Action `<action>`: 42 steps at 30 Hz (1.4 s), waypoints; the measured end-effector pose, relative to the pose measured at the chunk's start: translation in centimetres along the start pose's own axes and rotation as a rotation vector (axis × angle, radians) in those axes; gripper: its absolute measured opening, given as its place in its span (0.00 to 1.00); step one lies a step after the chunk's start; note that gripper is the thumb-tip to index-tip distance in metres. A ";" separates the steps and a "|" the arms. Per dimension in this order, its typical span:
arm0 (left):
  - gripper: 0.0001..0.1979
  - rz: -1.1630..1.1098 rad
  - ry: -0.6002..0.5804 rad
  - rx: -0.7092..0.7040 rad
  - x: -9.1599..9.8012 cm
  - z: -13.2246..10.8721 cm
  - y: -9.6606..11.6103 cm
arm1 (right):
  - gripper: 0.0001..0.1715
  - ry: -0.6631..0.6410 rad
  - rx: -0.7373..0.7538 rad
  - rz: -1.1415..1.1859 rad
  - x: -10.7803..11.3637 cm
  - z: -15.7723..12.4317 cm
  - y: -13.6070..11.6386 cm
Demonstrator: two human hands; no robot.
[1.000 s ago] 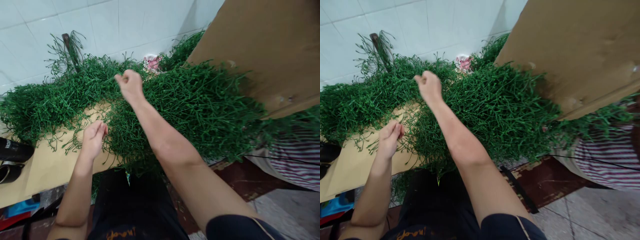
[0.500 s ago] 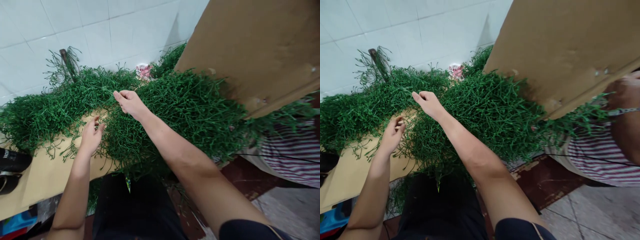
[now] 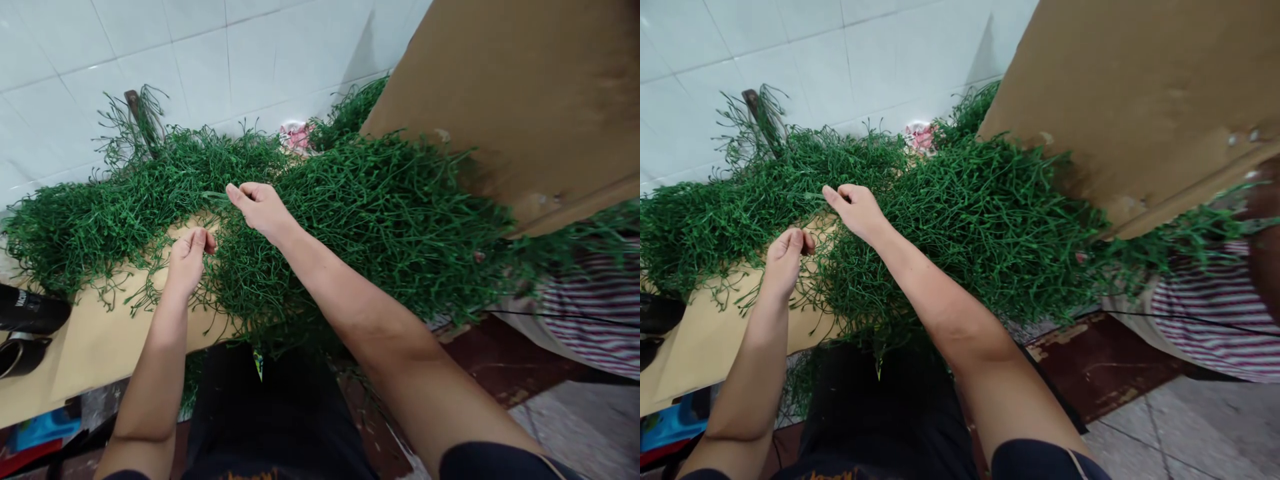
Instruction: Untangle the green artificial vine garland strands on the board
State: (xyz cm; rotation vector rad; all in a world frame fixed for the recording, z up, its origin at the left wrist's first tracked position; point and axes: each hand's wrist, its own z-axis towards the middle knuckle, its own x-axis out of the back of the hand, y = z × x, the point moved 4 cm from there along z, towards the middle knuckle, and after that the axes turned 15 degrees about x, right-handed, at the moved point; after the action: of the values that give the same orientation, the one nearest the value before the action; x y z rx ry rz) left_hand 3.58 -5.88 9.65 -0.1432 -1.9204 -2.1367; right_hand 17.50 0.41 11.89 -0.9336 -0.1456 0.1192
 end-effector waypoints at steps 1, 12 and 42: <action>0.23 0.010 -0.017 -0.009 0.1 -0.2 -0.1 | 0.30 0.024 -0.036 0.032 0.0 0.1 0.2; 0.19 0.030 -0.002 -0.070 1.7 -0.6 -0.8 | 0.21 -0.376 -0.137 0.110 -1.0 -0.4 0.8; 0.22 0.647 -0.094 0.033 0.1 -2.2 -0.2 | 0.22 -0.091 0.106 -0.530 0.1 1.8 0.0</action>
State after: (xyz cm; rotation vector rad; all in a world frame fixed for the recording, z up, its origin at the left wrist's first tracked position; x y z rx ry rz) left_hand 3.68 -8.09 9.19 -0.7558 -1.6455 -1.6809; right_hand 17.25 1.84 12.90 -0.7581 -0.4605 -0.3188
